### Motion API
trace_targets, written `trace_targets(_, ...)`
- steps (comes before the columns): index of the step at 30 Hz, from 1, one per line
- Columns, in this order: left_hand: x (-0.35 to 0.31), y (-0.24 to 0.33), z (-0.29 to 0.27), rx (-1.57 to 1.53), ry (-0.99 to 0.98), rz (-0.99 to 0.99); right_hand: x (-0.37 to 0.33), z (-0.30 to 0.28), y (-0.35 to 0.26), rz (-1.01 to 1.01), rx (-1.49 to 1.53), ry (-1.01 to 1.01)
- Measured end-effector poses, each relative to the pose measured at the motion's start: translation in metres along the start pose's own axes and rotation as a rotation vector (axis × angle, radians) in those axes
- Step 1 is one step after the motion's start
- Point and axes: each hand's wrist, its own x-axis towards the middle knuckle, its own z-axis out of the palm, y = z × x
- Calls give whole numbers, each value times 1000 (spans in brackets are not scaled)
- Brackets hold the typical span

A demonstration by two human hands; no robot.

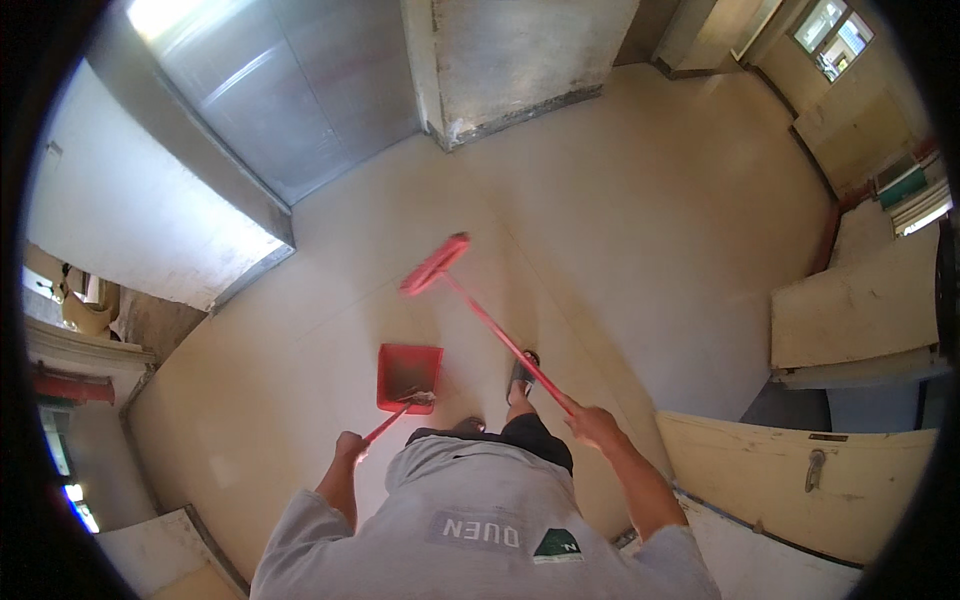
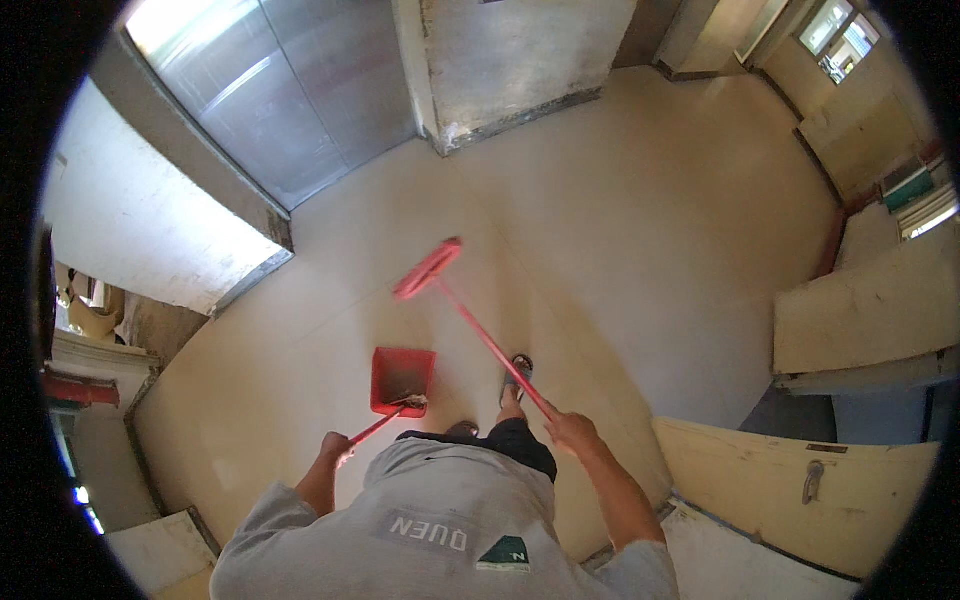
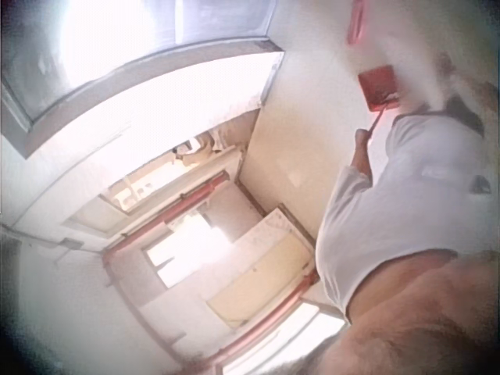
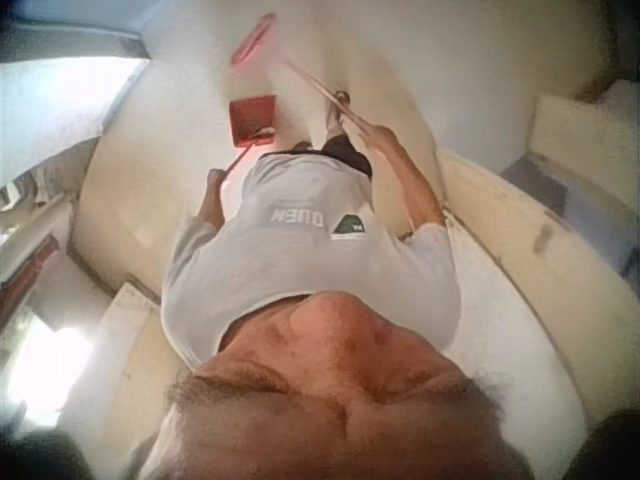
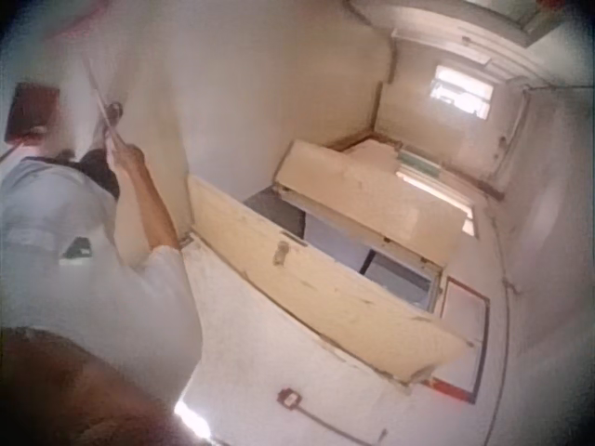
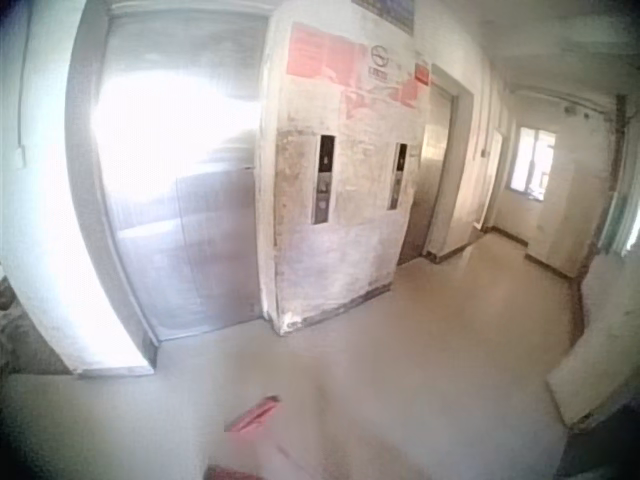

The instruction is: The person sweeps debris from a concrete floor into a dustpan and moves through hallway areas while continuing to sweep.

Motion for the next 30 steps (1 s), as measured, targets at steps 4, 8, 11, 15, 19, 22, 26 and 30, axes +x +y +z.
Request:
trace_targets(4, 10, -11, 26, -67, 63, 49, 94, -26, -9, -243, -64, 12)
trace_targets(8, -30, 13, 21, -582, 11, -220, 180, -55, 2, -317, -216, 37)
trace_targets(11, -84, 65, -16, -883, -33, -364, 192, -112, 18, -280, -245, -14)
trace_targets(15, -98, 72, -25, -1052, -23, -496, 168, -151, 121, -151, -221, -16)
trace_targets(19, -104, 122, -44, -1017, 14, -527, 91, -164, 237, 72, -110, 39)
trace_targets(22, -86, 138, -45, -1002, 77, -492, 22, -165, 306, 274, -72, 84)
trace_targets(26, -77, 150, -66, -974, 92, -497, -47, -171, 352, 428, -88, 134)
trace_targets(30, -64, 169, -98, -941, 117, -499, -74, -208, 342, 462, -198, 182)
